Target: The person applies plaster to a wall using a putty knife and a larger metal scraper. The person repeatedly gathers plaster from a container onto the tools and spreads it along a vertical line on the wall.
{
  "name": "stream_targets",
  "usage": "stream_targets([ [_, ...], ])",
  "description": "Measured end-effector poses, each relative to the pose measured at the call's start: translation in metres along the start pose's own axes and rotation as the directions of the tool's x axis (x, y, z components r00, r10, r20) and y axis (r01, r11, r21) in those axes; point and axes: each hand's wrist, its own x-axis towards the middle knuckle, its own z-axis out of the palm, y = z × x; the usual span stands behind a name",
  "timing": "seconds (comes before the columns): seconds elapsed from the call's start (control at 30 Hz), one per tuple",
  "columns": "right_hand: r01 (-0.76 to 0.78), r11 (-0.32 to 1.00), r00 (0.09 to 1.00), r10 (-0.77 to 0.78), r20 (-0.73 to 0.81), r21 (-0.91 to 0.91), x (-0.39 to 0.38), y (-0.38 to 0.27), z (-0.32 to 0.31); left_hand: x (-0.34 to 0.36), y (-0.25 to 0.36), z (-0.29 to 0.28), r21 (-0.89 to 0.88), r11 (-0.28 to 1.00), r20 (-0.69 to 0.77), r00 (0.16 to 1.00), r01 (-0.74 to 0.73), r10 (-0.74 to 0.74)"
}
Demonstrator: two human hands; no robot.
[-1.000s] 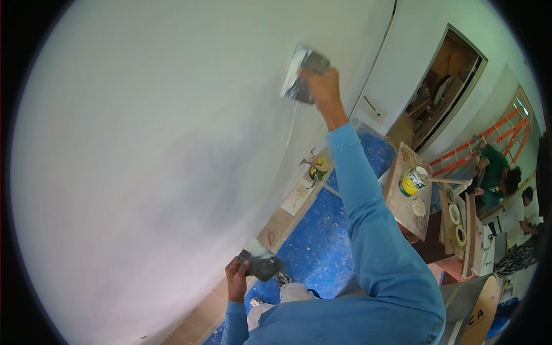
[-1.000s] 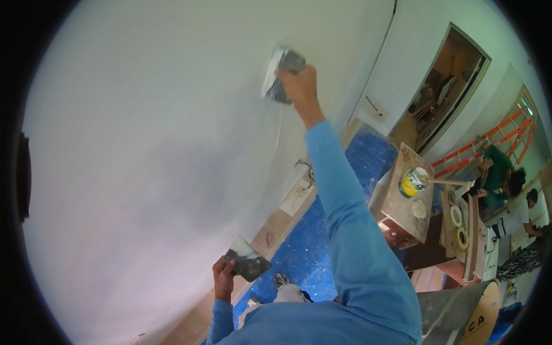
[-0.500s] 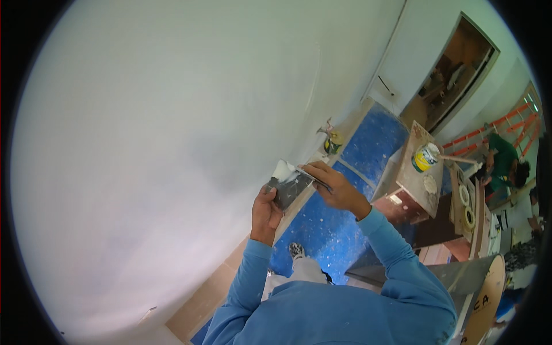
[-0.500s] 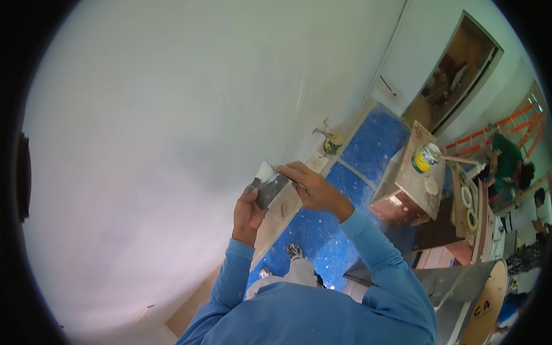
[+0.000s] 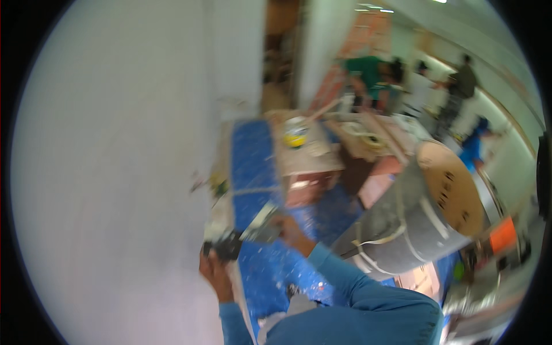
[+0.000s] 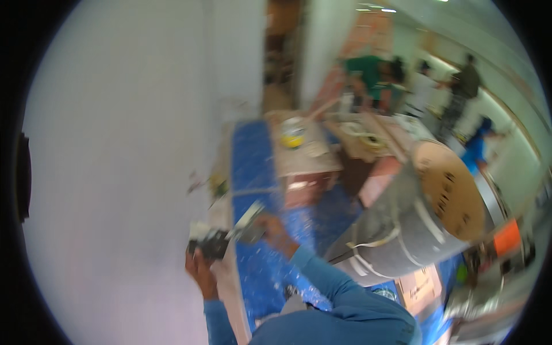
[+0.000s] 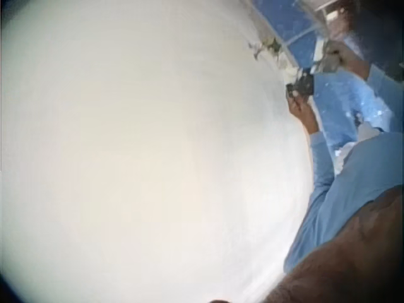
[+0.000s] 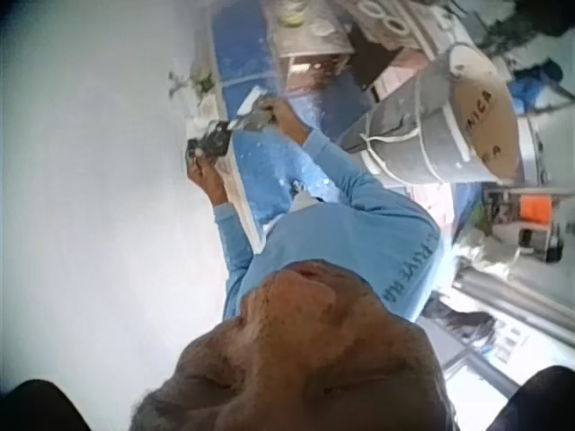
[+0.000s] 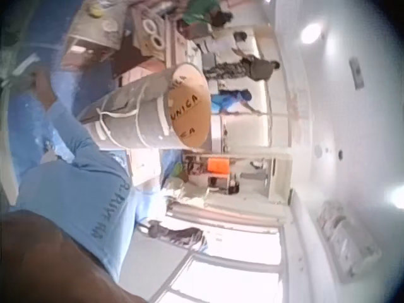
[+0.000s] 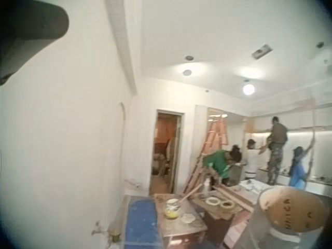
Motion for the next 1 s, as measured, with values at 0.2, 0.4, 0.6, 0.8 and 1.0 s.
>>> stream_targets([
  [0.2,-0.004,0.993,0.999,0.01,-0.045,0.119,-0.042,-0.067,-0.011,0.017,-0.027,0.089,0.412,0.601,0.764,0.62,-0.685,0.182],
  [0.4,0.152,0.955,0.988,-0.148,-0.034,0.254,-0.057,-0.118,-0.05,0.021,-0.014,0.142,0.495,0.517,0.847,0.521,-0.698,-0.107],
  [0.6,0.389,0.582,0.918,-0.315,0.242,-0.714,-0.045,-0.155,-0.011,0.032,-0.122,0.098,-0.217,0.648,0.322,0.68,0.73,-0.658],
  [0.8,0.687,0.08,0.726,-0.123,0.677,-0.722,-0.047,-0.128,0.012,0.02,-0.103,0.1,-0.304,0.698,0.281,0.761,0.649,-0.585],
  [1.0,0.824,-0.078,0.566,0.077,0.821,-0.561,-0.006,-0.066,0.029,0.017,-0.045,0.022,-0.302,0.847,0.148,0.899,0.439,-0.413],
])
